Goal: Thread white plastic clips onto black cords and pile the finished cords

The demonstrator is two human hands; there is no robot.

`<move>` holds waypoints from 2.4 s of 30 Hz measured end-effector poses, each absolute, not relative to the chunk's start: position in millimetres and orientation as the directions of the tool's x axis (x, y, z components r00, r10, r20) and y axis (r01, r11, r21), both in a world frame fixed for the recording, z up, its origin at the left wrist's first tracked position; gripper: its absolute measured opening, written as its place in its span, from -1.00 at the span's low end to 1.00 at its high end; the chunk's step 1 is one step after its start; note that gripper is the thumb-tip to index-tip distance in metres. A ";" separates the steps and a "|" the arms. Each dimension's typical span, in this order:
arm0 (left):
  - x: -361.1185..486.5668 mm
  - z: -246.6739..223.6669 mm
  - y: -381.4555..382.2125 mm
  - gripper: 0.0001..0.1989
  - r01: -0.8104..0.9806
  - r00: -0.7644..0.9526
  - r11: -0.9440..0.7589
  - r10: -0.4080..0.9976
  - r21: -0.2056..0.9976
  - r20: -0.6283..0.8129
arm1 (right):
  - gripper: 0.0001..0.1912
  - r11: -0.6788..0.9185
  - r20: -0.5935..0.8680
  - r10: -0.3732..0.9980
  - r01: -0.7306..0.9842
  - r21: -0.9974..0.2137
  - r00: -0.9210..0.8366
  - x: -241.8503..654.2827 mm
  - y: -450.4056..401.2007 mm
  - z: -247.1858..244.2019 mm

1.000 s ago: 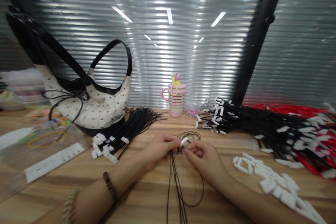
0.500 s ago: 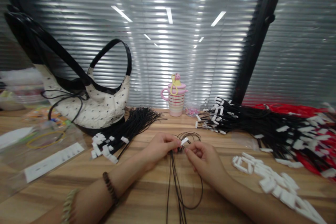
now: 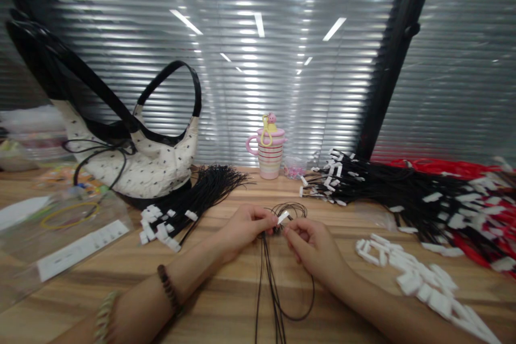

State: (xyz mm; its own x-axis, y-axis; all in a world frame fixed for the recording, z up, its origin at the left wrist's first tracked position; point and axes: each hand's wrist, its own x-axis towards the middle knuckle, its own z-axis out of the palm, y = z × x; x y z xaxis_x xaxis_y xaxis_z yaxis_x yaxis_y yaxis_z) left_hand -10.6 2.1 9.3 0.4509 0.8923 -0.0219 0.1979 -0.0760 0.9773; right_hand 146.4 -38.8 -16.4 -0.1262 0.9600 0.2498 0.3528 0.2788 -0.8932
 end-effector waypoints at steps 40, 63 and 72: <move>-10.1 8.3 2.0 -0.74 0.217 0.546 -0.161 0.838 0.963 0.017 | -0.92 0.417 0.460 0.886 0.519 -0.746 -0.049 146.4 -43.7 -19.0; -7.1 8.7 0.2 -0.78 0.123 0.459 -0.083 0.888 0.989 0.017 | -0.89 0.406 0.439 0.897 0.478 -0.779 -0.046 146.2 -43.3 -15.3; -16.6 7.5 12.8 -0.77 -0.164 0.169 0.023 0.986 0.986 0.005 | -0.79 0.328 0.291 0.942 0.275 -0.904 -0.167 148.7 -30.2 -21.1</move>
State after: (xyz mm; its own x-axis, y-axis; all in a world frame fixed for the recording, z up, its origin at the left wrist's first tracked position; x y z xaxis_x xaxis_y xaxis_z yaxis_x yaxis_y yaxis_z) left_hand -16.6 12.8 7.5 0.1685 0.9857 0.0051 -0.1643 0.0230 0.9861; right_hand 148.7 -30.2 -21.1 -0.1675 0.9419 0.2911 0.2753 0.3282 -0.9036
